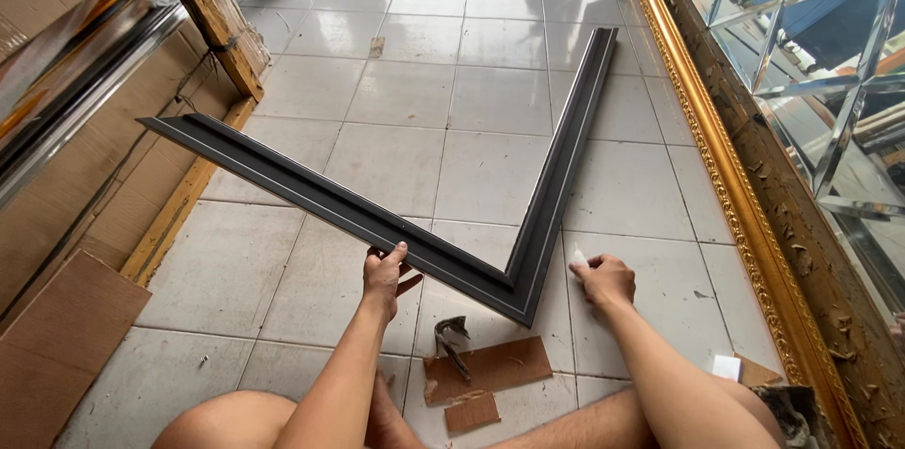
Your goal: The person applies glue to the joints of frame pieces and hammers nails into the corners to assemble a picture frame.
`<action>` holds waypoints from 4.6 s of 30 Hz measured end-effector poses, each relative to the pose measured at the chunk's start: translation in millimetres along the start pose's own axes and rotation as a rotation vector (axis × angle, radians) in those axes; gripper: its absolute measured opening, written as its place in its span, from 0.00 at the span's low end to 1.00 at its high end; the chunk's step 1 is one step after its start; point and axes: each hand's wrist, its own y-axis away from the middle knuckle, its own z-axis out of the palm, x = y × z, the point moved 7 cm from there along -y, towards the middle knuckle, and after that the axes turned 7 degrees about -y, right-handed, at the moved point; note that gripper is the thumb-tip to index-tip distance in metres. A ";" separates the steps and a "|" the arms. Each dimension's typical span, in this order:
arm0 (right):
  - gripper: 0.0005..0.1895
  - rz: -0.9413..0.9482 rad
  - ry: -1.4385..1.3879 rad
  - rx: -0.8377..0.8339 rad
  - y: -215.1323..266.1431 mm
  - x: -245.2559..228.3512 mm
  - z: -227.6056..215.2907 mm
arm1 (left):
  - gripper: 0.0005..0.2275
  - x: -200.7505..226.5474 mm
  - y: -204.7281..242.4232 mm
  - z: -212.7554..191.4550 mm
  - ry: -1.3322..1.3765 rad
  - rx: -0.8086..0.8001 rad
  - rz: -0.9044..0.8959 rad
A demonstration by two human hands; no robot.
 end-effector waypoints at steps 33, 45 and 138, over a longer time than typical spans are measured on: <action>0.17 0.009 -0.546 0.312 45.0 20.4 -14.7 | 0.19 -36.4 -29.0 -4.5 -0.523 0.059 -0.013; 0.13 -0.110 -0.086 0.363 53.6 7.4 -25.2 | 0.21 -33.2 -18.9 -8.8 -0.771 0.073 0.031; 0.09 -0.681 0.083 -0.222 78.5 -67.6 20.5 | 0.37 -21.4 54.0 98.6 -1.418 -0.091 1.262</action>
